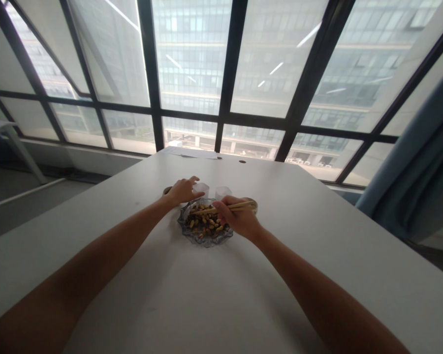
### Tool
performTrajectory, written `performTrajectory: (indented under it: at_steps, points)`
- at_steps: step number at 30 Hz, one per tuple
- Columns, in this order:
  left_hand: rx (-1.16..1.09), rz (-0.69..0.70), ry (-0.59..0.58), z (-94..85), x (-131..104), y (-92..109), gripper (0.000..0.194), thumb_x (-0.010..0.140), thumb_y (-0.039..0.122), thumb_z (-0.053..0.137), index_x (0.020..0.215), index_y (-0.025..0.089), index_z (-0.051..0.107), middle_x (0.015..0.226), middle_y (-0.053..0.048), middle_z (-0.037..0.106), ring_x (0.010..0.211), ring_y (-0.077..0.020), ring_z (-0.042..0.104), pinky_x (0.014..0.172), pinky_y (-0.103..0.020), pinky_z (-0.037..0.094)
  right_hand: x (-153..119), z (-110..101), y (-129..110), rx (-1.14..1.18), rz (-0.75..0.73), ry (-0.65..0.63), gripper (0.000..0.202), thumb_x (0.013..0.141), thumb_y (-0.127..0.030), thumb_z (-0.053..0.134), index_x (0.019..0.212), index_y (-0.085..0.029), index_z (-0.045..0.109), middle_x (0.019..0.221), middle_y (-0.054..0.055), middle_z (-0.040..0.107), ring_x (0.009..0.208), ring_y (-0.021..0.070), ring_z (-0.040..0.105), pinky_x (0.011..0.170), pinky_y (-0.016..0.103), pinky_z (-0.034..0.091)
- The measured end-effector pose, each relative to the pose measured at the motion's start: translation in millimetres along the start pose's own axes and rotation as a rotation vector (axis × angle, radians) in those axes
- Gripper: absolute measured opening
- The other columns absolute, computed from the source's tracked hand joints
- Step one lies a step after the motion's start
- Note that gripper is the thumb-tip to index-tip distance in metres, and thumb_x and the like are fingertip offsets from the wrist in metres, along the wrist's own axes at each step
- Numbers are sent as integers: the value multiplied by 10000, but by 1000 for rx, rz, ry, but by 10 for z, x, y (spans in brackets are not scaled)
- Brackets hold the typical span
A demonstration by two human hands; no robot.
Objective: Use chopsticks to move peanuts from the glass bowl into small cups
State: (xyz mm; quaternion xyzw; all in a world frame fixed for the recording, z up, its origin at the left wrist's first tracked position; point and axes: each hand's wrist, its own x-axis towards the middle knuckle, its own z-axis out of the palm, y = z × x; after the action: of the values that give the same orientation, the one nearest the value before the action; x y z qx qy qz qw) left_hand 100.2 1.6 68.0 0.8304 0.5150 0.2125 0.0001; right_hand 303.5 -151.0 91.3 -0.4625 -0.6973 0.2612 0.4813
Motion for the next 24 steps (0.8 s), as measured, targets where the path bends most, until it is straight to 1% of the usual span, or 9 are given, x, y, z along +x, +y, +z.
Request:
performTrajectory:
  at_steps: [5, 7, 9, 11, 14, 16, 18, 21, 24]
  points:
    - [6, 7, -9, 26, 9, 11, 650, 846, 555, 667, 1340, 154, 528, 1158, -149, 733, 1066, -313, 696, 964, -421, 493, 29, -9, 38, 80, 20, 49, 492, 784, -673, 690, 669, -195, 663, 545, 29, 678, 407, 142, 607, 378, 226, 486]
    - [9, 10, -23, -1, 13, 9, 674, 848, 562, 663, 1362, 153, 512, 1199, -159, 720, 1086, -315, 689, 974, -425, 488, 48, -24, 30, 119, 31, 79, 532, 770, -708, 680, 676, -185, 668, 531, 28, 667, 389, 134, 594, 365, 223, 480]
    - [7, 14, -53, -85, 14, -31, 712, 851, 596, 641, 1397, 168, 484, 1278, -163, 687, 1137, -318, 669, 1000, -431, 475, 80, -52, 24, 154, 48, 114, 572, 739, -744, 681, 672, -176, 666, 509, 25, 651, 368, 129, 579, 348, 219, 466]
    - [20, 10, -114, -229, 8, -130, 777, 826, 665, 621, 1426, 196, 467, 1377, -159, 629, 1228, -328, 618, 1027, -432, 458, 126, -94, 39, 190, 76, 140, 601, 708, -768, 690, 669, -168, 663, 489, 21, 635, 347, 125, 563, 330, 217, 446]
    - [94, -42, -271, -478, -24, -359, 921, 673, 738, 696, 1403, 207, 513, 1456, -167, 562, 1307, -352, 551, 1015, -394, 465, 212, -172, 104, 275, 115, 193, 621, 677, -781, 707, 666, -163, 648, 473, 15, 615, 335, 119, 545, 322, 219, 430]
    - [128, -83, -398, -597, -57, -502, 918, 576, 691, 772, 1326, 196, 585, 1399, -175, 608, 1233, -351, 603, 940, -358, 503, 264, -222, 149, 337, 129, 227, 631, 661, -796, 707, 667, -169, 635, 465, 5, 598, 331, 115, 529, 319, 224, 425]
    - [135, -99, -476, -652, -92, -595, 839, 521, 609, 822, 1226, 192, 645, 1285, -158, 683, 1106, -336, 664, 844, -335, 530, 299, -266, 171, 390, 139, 236, 645, 653, -821, 688, 662, -181, 614, 451, -7, 572, 325, 116, 511, 310, 232, 414]
    - [97, -63, -458, -646, -130, -636, 778, 467, 500, 861, 1159, 206, 661, 1155, -115, 730, 982, -316, 692, 747, -324, 540, 302, -320, 141, 417, 119, 233, 645, 654, -828, 683, 661, -188, 604, 441, -14, 557, 324, 123, 510, 304, 239, 405]
    - [50, 27, -375, -601, -145, -620, 781, 431, 365, 876, 1166, 246, 640, 1118, -74, 732, 961, -302, 688, 750, -326, 541, 256, -363, 71, 366, 54, 204, 619, 655, -787, 726, 664, -175, 635, 455, 0, 587, 334, 124, 531, 320, 235, 415]
